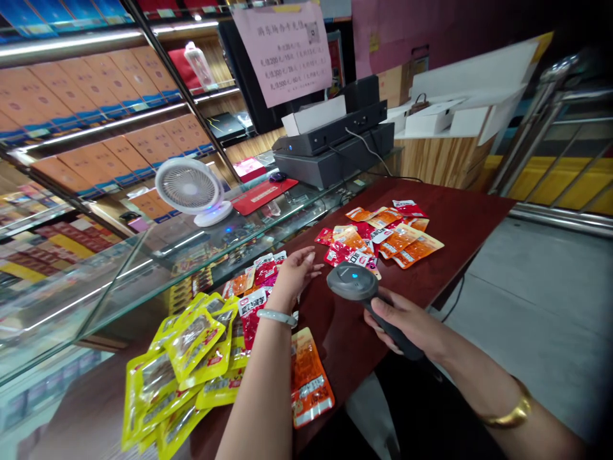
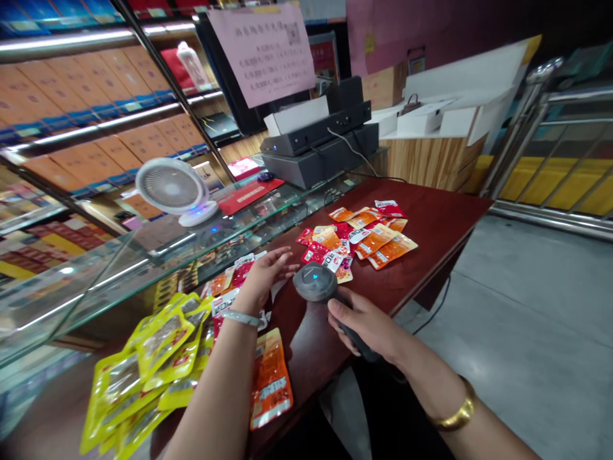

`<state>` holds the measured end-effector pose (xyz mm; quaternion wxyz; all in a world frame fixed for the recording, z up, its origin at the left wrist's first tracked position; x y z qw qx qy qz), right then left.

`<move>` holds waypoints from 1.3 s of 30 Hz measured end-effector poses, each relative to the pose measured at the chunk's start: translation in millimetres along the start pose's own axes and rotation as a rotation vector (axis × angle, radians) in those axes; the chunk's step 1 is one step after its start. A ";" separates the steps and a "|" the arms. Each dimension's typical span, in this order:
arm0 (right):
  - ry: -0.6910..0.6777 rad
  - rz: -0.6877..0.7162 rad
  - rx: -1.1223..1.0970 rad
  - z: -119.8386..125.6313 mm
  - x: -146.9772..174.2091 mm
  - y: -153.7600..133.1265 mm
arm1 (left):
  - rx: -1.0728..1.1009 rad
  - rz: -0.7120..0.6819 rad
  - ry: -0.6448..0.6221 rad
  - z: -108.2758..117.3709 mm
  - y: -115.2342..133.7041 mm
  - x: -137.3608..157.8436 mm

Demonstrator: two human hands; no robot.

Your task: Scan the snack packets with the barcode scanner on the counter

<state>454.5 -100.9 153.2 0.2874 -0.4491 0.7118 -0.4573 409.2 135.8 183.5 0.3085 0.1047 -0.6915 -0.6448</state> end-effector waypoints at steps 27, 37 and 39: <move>-0.386 -0.116 0.152 -30.8 -166.2 -31.8 | -1.306 0.039 0.704 96.5 -5.6 12.7; -0.373 -0.066 0.141 -24.3 -160.2 -31.0 | -1.356 0.076 0.853 90.3 -10.7 5.1; -0.379 -0.058 0.177 -25.7 -157.9 -32.6 | -1.357 0.055 0.843 91.9 -10.5 4.0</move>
Point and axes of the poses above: each hand's wrist, its own x-axis away from the middle knuckle, its own z-axis out of the back of the hand, y = z × x, the point moved 1 cm from there along -x, towards the middle knuckle, and after that the axes turned 8 degrees about z, right-handed, at the moved point
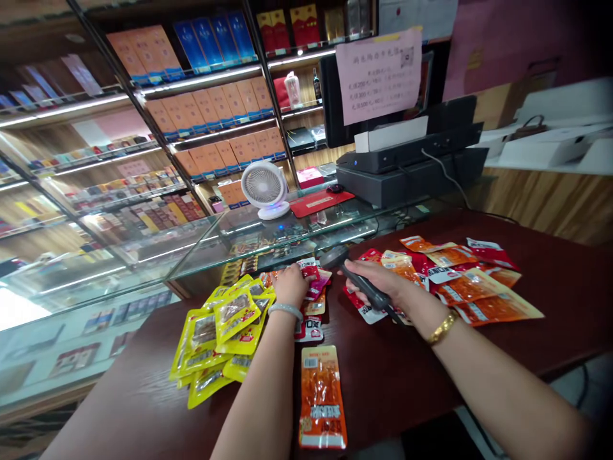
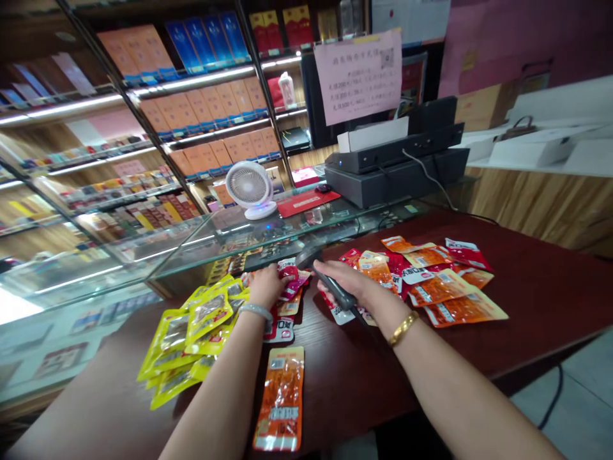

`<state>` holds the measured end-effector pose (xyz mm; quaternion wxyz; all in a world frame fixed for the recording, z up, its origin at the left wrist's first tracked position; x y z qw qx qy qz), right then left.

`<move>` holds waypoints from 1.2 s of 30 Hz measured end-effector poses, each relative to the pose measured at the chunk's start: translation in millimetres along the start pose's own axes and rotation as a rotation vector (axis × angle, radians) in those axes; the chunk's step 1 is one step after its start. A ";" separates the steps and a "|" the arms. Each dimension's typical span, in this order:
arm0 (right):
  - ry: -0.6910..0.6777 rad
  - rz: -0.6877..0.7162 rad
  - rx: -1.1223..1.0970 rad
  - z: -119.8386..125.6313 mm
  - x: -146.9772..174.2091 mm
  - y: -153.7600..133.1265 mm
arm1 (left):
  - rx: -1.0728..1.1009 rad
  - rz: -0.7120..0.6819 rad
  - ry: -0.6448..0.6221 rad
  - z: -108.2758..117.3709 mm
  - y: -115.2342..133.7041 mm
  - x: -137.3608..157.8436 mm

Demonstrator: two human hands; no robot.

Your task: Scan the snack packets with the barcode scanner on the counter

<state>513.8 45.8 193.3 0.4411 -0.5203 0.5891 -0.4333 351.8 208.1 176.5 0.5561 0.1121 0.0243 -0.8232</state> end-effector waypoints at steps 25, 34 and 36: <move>-0.036 -0.041 -0.015 -1.9 1.7 1.4 | 1.019 0.168 -0.009 -6.2 1.5 -13.3; -0.061 -0.045 0.026 1.9 2.2 6.1 | 1.058 0.168 -0.002 -16.7 3.2 -12.9; -0.065 -0.052 0.025 4.8 2.5 5.8 | 1.096 0.177 -0.038 -17.5 6.2 -11.5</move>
Point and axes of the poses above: each hand's wrist, its own x-axis away from the middle knuckle, its own z-axis out of the back of the hand, y = z × x, the point moved 1 cm from there along -x, towards the middle knuckle, and after that the axes turned 8 degrees about z, right-handed, at the moved point
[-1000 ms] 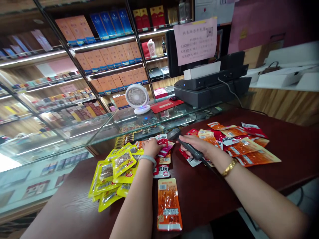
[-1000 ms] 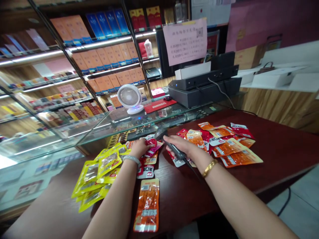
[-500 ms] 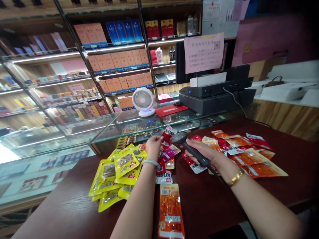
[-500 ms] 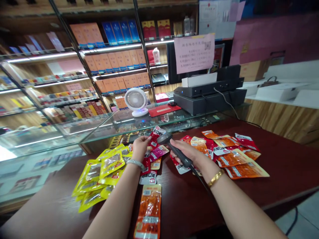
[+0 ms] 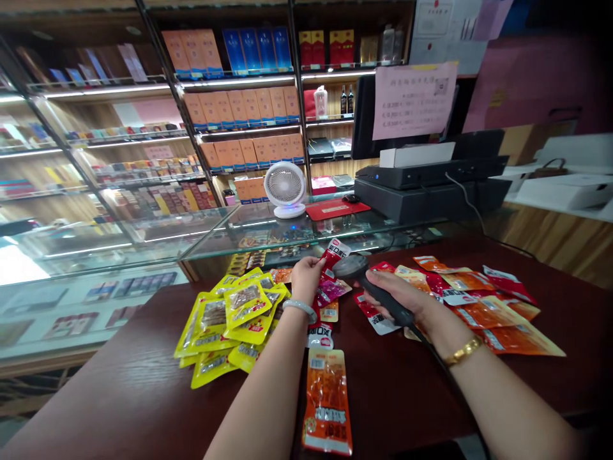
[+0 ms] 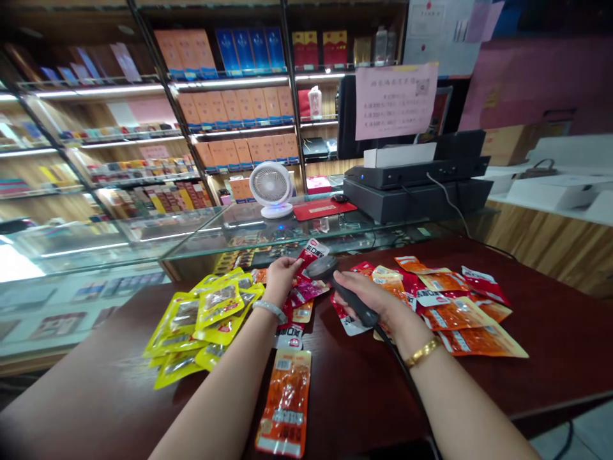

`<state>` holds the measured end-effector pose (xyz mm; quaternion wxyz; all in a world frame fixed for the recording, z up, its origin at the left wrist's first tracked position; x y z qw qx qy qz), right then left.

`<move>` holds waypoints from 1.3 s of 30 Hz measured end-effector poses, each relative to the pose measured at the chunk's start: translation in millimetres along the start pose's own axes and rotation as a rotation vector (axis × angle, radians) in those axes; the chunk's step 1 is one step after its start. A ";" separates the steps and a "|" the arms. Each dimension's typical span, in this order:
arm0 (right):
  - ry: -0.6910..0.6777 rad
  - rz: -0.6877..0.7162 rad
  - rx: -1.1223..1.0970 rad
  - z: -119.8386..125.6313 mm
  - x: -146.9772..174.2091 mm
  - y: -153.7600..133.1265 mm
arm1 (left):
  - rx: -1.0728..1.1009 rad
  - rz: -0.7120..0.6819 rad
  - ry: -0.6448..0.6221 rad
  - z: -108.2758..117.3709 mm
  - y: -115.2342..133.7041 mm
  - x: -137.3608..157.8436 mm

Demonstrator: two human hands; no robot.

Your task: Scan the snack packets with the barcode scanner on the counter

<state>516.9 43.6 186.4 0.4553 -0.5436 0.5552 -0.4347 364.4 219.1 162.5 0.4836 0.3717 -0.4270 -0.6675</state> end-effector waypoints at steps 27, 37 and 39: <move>0.077 -0.027 -0.021 14.8 -0.5 0.3 | -0.885 -0.225 -0.138 6.8 15.7 13.5; 0.055 -0.007 -0.030 19.6 -2.1 3.3 | -0.629 -0.200 -0.135 -4.8 15.8 17.3; 0.057 -0.013 -0.059 19.0 -0.5 0.4 | -0.418 -0.249 -0.220 -14.7 15.0 18.9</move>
Point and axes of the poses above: each hand's wrist, its own x-axis away from the middle knuckle, its own z-axis out of the back of the hand, y = z × x, the point moved 1 cm from there along -x, towards the middle knuckle, and after that the axes turned 8 degrees about z, right-handed, at the moved point
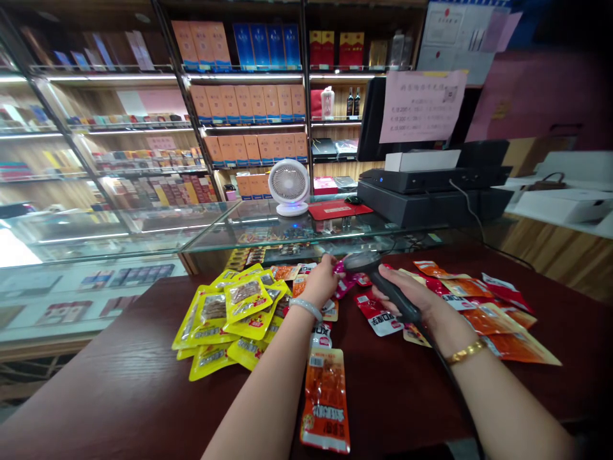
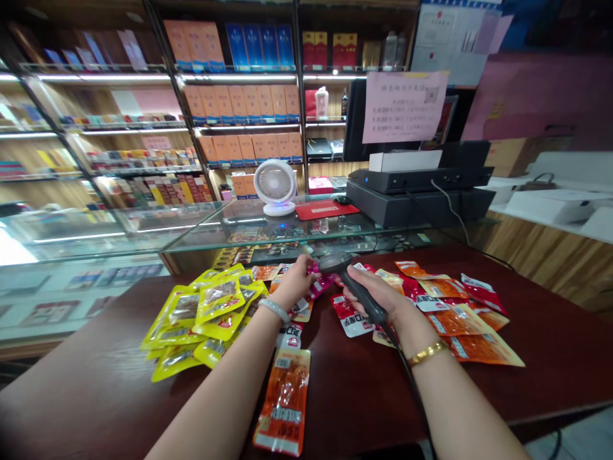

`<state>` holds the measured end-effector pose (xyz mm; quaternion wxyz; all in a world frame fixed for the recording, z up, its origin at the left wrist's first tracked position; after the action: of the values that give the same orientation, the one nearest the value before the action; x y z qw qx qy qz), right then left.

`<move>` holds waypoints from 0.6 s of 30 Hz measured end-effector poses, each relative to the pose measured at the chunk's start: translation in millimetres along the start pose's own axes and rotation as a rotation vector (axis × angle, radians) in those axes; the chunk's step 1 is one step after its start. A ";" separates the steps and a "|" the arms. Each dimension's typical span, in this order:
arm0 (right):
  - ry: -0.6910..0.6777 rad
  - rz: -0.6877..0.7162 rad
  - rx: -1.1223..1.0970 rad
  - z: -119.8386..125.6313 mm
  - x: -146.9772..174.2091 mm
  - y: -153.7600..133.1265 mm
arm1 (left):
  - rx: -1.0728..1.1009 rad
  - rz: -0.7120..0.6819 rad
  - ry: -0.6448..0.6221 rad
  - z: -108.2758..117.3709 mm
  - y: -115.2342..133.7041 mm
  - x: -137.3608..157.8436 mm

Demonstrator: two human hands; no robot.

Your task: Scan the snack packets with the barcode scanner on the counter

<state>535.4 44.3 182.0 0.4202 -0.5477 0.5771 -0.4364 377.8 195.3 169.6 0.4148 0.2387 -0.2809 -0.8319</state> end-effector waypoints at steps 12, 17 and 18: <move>0.029 -0.012 -0.044 4.5 0.2 -0.4 | -0.603 0.143 0.041 20.5 -18.3 3.1; 0.014 0.026 -0.025 1.9 0.6 0.4 | -0.633 0.100 -0.033 16.4 -17.8 3.8; 0.015 0.025 -0.020 1.5 0.7 0.3 | -0.632 0.100 -0.025 16.6 -18.2 3.6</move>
<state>536.8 43.5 181.3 0.4157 -0.5413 0.5913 -0.4296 355.3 205.8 168.9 0.5052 0.0737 -0.0247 -0.8595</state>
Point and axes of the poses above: each hand's wrist, its own x-axis away from the middle knuckle, its own z-axis out of the back of the hand, y = z × x, the point moved 1 cm from there along -x, towards the middle knuckle, and after that the axes turned 8 degrees about z, right-handed, at the moved point
